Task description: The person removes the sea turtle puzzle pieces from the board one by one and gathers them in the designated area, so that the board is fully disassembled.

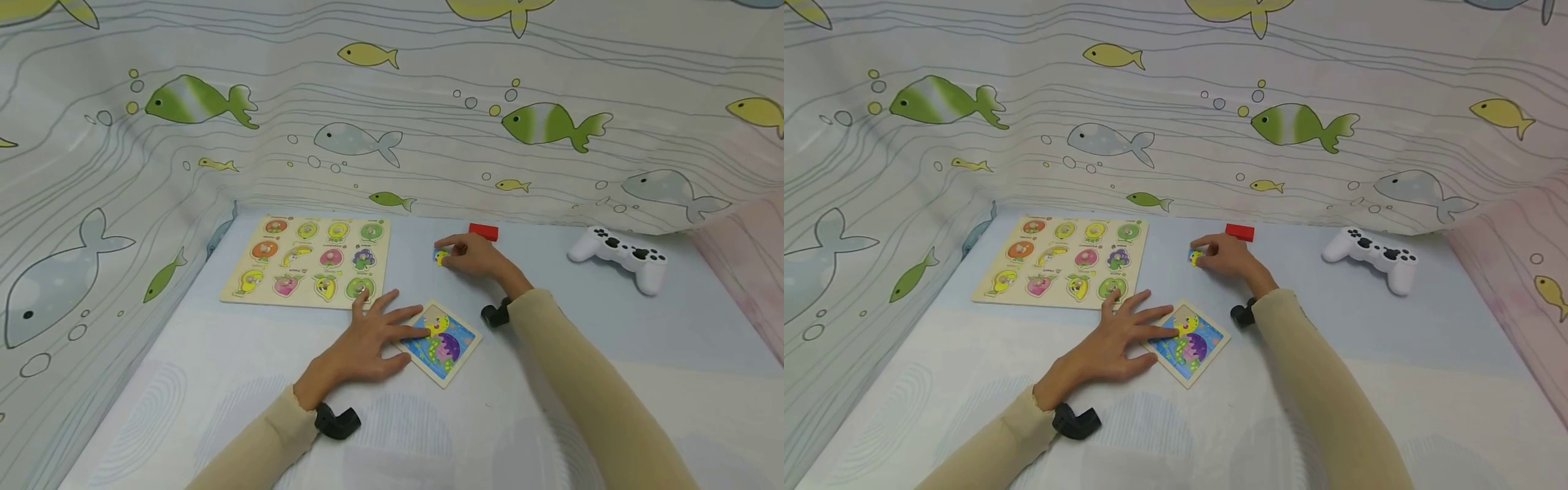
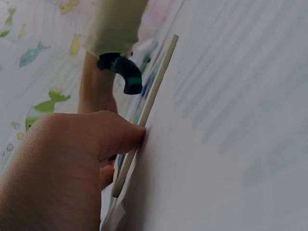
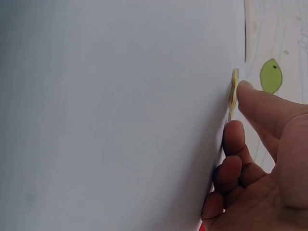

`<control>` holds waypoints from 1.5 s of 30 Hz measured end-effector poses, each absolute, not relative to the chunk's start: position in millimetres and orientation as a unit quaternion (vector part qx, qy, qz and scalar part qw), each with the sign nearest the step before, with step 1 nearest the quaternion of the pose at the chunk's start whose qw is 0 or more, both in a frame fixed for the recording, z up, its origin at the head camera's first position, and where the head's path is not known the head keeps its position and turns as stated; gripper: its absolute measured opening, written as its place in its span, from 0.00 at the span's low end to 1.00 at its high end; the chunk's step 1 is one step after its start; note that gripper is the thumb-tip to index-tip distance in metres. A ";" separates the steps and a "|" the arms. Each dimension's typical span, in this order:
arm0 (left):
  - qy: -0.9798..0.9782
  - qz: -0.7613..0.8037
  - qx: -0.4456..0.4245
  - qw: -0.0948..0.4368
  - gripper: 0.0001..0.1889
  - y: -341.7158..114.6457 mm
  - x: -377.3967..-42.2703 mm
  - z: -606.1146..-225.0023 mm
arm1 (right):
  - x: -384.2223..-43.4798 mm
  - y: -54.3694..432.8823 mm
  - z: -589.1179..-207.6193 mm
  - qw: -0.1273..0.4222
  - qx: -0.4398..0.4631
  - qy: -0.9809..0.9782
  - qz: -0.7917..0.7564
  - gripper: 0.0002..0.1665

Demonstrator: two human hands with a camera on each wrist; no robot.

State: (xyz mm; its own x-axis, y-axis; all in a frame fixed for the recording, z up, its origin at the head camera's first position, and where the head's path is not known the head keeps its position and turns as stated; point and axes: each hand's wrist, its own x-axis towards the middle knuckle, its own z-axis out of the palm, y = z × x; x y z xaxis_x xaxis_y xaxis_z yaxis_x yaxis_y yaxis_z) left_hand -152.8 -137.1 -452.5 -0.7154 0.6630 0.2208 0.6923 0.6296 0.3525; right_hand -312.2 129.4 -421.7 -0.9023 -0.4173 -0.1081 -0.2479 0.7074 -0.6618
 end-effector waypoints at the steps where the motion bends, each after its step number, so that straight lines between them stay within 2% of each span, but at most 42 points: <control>1: -0.901 -0.210 -0.377 0.036 0.24 -136.9 -152.7 -452.2 | -311.6 131.0 -421.7 0.129 -0.179 0.911 -0.347 0.23; 11: -0.897 -0.213 -0.384 0.049 0.23 -136.8 -154.7 -447.8 | -286.0 147.5 -415.5 0.141 -0.177 0.885 -0.408 0.13; 18: -0.901 -0.202 -0.379 0.051 0.23 -138.1 -155.8 -444.9 | -256.2 156.3 -415.0 0.161 -0.228 0.871 -0.405 0.10; 29: -0.907 -0.189 -0.374 0.048 0.24 -136.3 -158.4 -446.3 | -219.1 156.0 -417.3 0.174 -0.273 0.867 -0.379 0.16; 45: -0.909 -0.176 -0.375 0.048 0.23 -132.5 -155.9 -451.3 | -205.2 151.3 -421.1 0.137 -0.309 0.879 -0.337 0.18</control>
